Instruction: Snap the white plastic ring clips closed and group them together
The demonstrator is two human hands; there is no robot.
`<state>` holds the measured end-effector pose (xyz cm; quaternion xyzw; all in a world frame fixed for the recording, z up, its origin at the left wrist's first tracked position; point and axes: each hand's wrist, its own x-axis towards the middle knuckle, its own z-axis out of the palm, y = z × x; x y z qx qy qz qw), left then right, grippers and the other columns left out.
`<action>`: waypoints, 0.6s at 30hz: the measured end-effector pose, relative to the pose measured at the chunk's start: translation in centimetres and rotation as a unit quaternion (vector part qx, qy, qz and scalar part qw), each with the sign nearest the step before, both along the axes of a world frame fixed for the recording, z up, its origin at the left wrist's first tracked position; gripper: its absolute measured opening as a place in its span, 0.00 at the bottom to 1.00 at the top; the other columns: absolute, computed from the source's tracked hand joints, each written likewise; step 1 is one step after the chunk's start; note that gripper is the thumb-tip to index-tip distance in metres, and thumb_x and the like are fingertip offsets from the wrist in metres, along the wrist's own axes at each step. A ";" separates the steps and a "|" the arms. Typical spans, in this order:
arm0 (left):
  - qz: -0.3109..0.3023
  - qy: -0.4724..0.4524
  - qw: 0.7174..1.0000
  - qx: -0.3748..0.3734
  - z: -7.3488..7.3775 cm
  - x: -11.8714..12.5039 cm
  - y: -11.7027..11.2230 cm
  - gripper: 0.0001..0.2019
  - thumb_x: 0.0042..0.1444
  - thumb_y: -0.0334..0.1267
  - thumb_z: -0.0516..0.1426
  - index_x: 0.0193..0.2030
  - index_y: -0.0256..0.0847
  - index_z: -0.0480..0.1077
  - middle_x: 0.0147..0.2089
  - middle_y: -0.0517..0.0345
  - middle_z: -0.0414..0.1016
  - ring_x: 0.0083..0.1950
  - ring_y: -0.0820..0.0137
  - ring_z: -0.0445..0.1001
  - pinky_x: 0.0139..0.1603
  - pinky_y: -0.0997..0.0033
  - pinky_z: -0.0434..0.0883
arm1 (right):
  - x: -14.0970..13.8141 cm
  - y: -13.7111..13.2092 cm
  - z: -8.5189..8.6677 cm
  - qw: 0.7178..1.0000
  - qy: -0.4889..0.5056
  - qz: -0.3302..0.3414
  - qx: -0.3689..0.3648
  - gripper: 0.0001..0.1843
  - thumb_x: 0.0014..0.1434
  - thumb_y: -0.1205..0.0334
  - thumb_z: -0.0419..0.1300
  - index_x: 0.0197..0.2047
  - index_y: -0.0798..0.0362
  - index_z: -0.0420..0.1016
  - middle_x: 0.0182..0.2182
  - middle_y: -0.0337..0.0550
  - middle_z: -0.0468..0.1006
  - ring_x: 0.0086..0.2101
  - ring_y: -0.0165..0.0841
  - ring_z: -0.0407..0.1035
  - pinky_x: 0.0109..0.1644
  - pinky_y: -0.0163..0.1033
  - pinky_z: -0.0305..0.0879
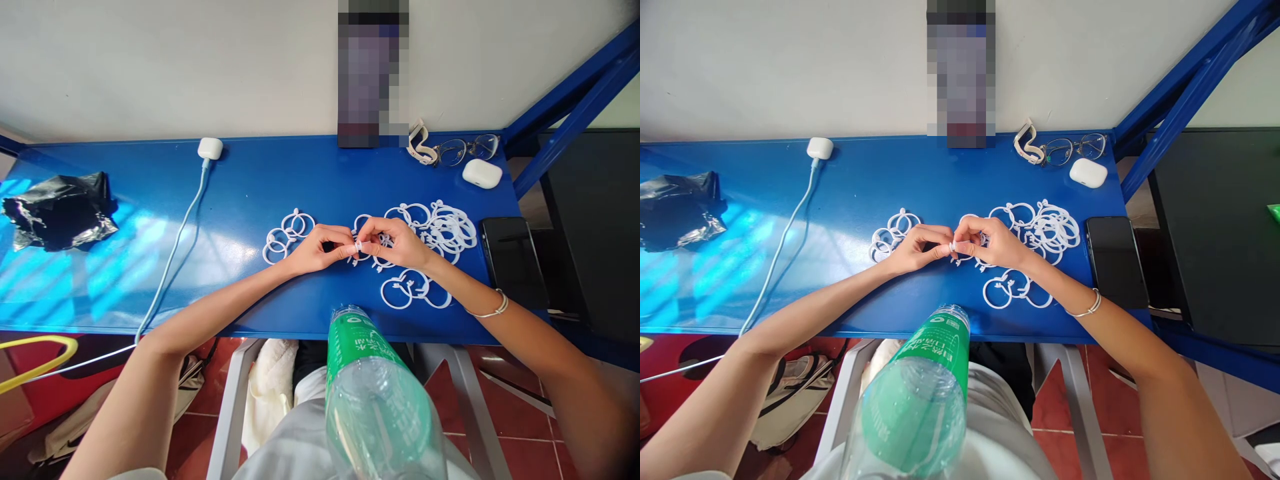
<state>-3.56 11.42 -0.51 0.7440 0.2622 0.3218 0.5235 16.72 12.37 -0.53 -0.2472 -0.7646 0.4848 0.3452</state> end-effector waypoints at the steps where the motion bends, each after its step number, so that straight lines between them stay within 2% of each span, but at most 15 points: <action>1: 0.000 -0.001 1.000 -0.001 0.0 0.0 0.0 0.19 0.61 0.49 0.54 0.29 0.35 0.75 0.28 0.53 0.73 0.29 0.72 0.69 0.30 0.73 0.64 | 0.0 0.0 0.0 1.000 -0.001 0.000 0.000 0.15 0.62 0.52 0.60 0.33 0.56 0.71 0.27 0.38 0.71 0.24 0.24 0.62 0.28 0.30 0.59; 7: -0.003 -0.006 1.000 -0.004 -0.2 0.0 0.0 0.18 0.61 0.48 0.55 0.30 0.35 0.75 0.29 0.52 0.73 0.30 0.71 0.69 0.32 0.72 0.64 | 0.0 0.0 0.0 1.000 -0.009 0.004 -0.001 0.17 0.61 0.49 0.60 0.32 0.56 0.71 0.26 0.39 0.71 0.23 0.25 0.62 0.27 0.31 0.59; 18: 0.001 0.016 1.000 -0.004 -0.1 0.0 0.1 0.19 0.61 0.50 0.54 0.30 0.35 0.74 0.29 0.52 0.73 0.30 0.70 0.70 0.32 0.72 0.64 | -0.1 0.0 0.1 1.000 -0.018 0.005 0.012 0.15 0.62 0.51 0.59 0.33 0.55 0.71 0.26 0.39 0.73 0.24 0.25 0.62 0.28 0.31 0.59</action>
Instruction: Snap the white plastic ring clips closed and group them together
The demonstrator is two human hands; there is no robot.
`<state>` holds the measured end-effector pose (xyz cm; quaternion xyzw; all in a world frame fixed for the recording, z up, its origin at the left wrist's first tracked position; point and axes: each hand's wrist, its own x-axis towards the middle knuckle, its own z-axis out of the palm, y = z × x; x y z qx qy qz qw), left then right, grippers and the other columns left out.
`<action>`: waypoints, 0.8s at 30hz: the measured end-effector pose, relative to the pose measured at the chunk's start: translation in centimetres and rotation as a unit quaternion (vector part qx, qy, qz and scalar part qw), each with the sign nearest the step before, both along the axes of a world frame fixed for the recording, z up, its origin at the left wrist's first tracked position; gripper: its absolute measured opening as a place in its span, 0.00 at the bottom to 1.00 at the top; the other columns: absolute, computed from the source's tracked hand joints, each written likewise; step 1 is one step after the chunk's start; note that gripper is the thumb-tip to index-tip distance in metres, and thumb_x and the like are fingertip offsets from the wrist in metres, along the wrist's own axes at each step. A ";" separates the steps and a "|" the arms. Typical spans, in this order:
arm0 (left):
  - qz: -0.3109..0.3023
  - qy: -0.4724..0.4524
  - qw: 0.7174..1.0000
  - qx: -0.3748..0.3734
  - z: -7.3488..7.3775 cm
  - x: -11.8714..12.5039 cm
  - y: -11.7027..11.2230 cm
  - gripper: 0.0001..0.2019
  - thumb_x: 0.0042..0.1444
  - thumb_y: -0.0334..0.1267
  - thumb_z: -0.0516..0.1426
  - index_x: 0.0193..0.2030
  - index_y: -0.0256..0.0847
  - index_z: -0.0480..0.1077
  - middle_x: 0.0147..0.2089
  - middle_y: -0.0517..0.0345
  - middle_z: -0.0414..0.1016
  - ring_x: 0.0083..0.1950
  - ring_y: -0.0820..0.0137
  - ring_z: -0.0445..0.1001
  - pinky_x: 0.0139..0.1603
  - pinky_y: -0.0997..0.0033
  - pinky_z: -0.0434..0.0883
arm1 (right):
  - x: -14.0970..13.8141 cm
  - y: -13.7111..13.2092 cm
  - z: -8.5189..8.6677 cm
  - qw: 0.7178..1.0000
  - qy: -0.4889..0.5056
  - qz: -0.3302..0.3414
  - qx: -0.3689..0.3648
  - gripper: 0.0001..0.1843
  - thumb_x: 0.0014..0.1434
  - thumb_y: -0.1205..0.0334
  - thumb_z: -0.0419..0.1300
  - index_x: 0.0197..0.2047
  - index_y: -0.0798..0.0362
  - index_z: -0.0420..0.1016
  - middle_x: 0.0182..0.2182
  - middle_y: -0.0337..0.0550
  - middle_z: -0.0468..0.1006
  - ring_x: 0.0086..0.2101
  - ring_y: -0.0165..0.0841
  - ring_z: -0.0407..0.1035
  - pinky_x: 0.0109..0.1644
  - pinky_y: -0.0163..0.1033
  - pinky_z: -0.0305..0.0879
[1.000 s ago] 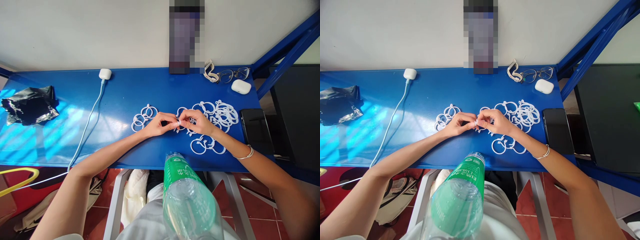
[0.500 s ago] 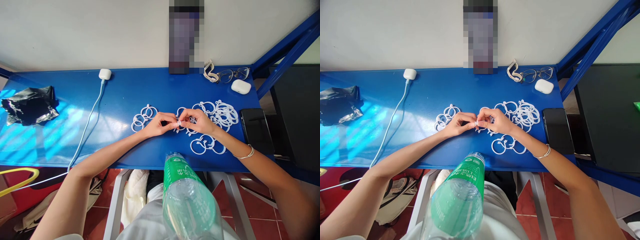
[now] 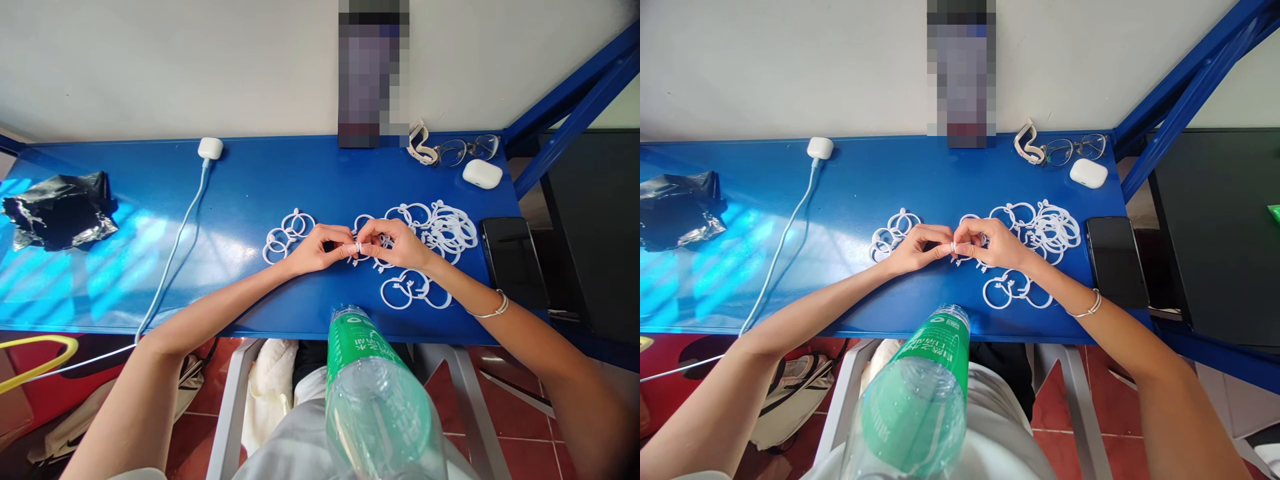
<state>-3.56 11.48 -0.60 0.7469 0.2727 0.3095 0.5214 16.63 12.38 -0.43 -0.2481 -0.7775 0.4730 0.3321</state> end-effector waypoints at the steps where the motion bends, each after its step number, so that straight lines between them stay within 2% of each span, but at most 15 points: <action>1: 0.001 0.001 1.000 0.000 0.0 0.0 0.0 0.19 0.61 0.50 0.54 0.30 0.35 0.74 0.29 0.52 0.73 0.30 0.70 0.70 0.32 0.72 0.64 | 0.0 0.0 0.0 1.000 0.002 0.000 0.000 0.15 0.62 0.51 0.59 0.33 0.55 0.71 0.26 0.39 0.72 0.24 0.25 0.62 0.28 0.31 0.59; 6: 0.009 0.008 1.000 0.007 0.2 0.1 0.0 0.19 0.61 0.48 0.54 0.29 0.35 0.74 0.28 0.53 0.72 0.29 0.71 0.69 0.32 0.72 0.64 | 0.0 0.0 -0.1 1.000 0.010 0.002 0.003 0.12 0.63 0.54 0.59 0.34 0.55 0.71 0.26 0.38 0.72 0.23 0.25 0.62 0.28 0.31 0.58; 12: 0.006 0.011 1.000 0.000 0.3 0.1 -0.1 0.21 0.61 0.51 0.52 0.29 0.35 0.73 0.27 0.53 0.72 0.28 0.72 0.68 0.30 0.73 0.63 | 0.1 0.0 0.2 1.000 -0.002 0.004 -0.005 0.14 0.63 0.52 0.57 0.34 0.55 0.70 0.27 0.38 0.71 0.23 0.25 0.61 0.28 0.31 0.58; 19: -0.023 0.003 1.000 0.005 0.2 0.0 0.0 0.20 0.62 0.49 0.52 0.28 0.35 0.73 0.27 0.55 0.72 0.27 0.73 0.68 0.28 0.74 0.62 | 0.2 0.0 0.6 0.999 -0.005 0.037 -0.021 0.16 0.64 0.51 0.56 0.34 0.56 0.71 0.27 0.39 0.70 0.25 0.25 0.62 0.29 0.31 0.58; 24: -0.044 0.000 0.999 0.008 0.0 -0.2 0.0 0.19 0.63 0.47 0.52 0.29 0.35 0.73 0.29 0.54 0.72 0.30 0.71 0.70 0.32 0.73 0.64 | 0.3 0.1 0.3 0.999 -0.003 0.047 -0.024 0.14 0.64 0.54 0.57 0.34 0.56 0.72 0.27 0.39 0.71 0.25 0.25 0.63 0.30 0.30 0.59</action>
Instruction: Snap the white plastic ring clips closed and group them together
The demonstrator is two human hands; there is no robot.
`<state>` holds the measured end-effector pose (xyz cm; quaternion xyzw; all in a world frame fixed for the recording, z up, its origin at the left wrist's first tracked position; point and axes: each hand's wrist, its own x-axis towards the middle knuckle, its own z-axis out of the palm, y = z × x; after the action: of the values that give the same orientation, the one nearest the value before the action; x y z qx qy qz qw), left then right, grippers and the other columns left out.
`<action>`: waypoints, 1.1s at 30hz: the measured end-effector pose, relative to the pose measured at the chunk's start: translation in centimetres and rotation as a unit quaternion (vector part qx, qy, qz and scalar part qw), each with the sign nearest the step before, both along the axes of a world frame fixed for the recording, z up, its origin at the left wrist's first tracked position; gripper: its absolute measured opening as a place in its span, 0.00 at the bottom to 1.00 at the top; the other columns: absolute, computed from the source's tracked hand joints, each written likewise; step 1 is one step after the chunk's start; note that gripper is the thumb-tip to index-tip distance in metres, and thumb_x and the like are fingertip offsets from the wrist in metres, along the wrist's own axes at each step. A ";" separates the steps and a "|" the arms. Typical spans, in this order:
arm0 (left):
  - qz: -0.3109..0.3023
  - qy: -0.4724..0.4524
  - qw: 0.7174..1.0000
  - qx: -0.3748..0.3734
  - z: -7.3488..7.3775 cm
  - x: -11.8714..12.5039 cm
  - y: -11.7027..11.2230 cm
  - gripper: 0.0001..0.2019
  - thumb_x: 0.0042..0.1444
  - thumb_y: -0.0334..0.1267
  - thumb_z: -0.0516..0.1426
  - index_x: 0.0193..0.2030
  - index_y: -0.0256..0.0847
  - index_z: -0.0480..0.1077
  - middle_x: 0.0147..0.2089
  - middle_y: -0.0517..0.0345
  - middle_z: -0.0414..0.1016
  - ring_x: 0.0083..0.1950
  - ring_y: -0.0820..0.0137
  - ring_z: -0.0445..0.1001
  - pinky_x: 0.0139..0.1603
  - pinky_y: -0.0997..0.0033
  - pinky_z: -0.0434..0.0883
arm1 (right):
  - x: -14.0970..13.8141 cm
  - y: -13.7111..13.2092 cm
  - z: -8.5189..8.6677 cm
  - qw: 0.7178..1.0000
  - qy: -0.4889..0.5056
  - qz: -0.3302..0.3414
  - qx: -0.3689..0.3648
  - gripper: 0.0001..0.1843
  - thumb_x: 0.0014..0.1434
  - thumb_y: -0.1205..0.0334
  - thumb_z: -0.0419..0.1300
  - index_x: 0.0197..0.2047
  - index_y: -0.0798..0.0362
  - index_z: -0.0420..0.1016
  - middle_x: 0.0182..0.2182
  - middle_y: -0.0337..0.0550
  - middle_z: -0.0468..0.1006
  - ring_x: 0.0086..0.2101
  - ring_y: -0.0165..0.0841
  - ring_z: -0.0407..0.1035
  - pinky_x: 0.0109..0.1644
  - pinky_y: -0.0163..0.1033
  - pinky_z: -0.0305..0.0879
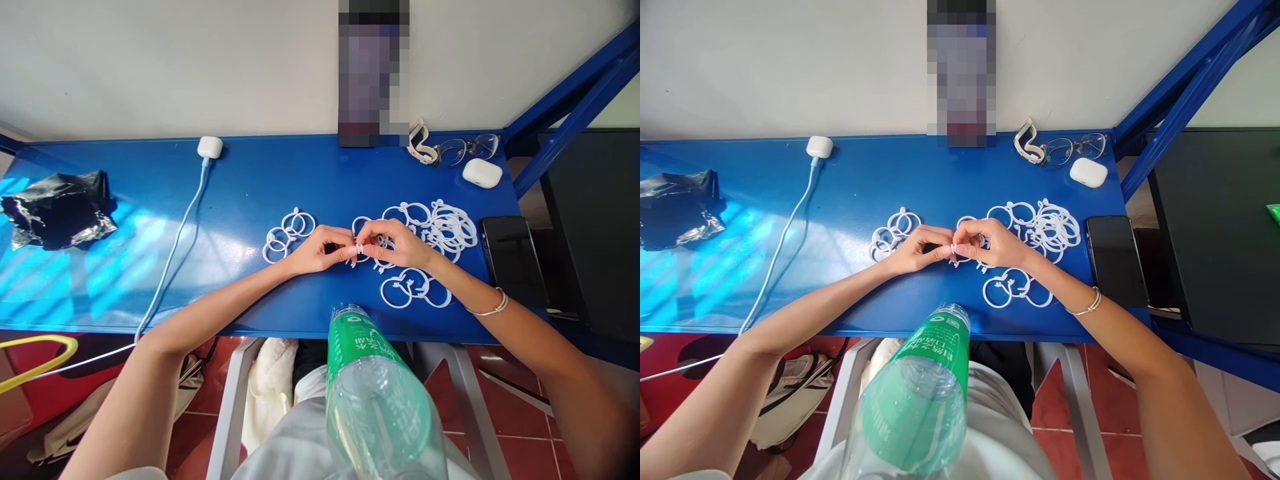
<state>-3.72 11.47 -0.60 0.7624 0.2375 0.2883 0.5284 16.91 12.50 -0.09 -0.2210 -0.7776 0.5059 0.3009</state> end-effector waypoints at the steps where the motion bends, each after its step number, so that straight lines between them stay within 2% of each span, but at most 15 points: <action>1: -0.002 0.001 1.000 0.000 0.0 0.0 0.0 0.19 0.63 0.47 0.52 0.28 0.35 0.73 0.29 0.53 0.72 0.31 0.71 0.70 0.32 0.72 0.64 | 0.0 0.0 -0.1 1.000 -0.001 0.001 0.001 0.13 0.63 0.54 0.58 0.34 0.56 0.72 0.27 0.39 0.72 0.25 0.25 0.63 0.30 0.30 0.59; 10: 0.016 0.005 1.000 0.015 -0.1 0.1 0.0 0.19 0.61 0.48 0.54 0.27 0.35 0.72 0.28 0.53 0.71 0.30 0.70 0.69 0.31 0.72 0.63 | 0.0 0.0 0.0 1.000 -0.018 -0.015 0.011 0.14 0.61 0.53 0.60 0.32 0.56 0.74 0.27 0.41 0.74 0.26 0.27 0.63 0.30 0.32 0.59; 33: 0.033 0.031 0.998 0.046 -0.2 0.3 0.0 0.21 0.63 0.48 0.52 0.26 0.35 0.70 0.24 0.56 0.68 0.26 0.73 0.64 0.28 0.74 0.60 | -0.1 0.0 0.1 0.996 -0.049 -0.041 0.066 0.17 0.63 0.51 0.58 0.30 0.56 0.73 0.23 0.40 0.72 0.25 0.27 0.61 0.28 0.31 0.57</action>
<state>-3.46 11.47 -0.78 0.7862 0.2653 0.2923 0.4755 16.83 12.46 0.05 -0.2564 -0.8136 0.4291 0.2970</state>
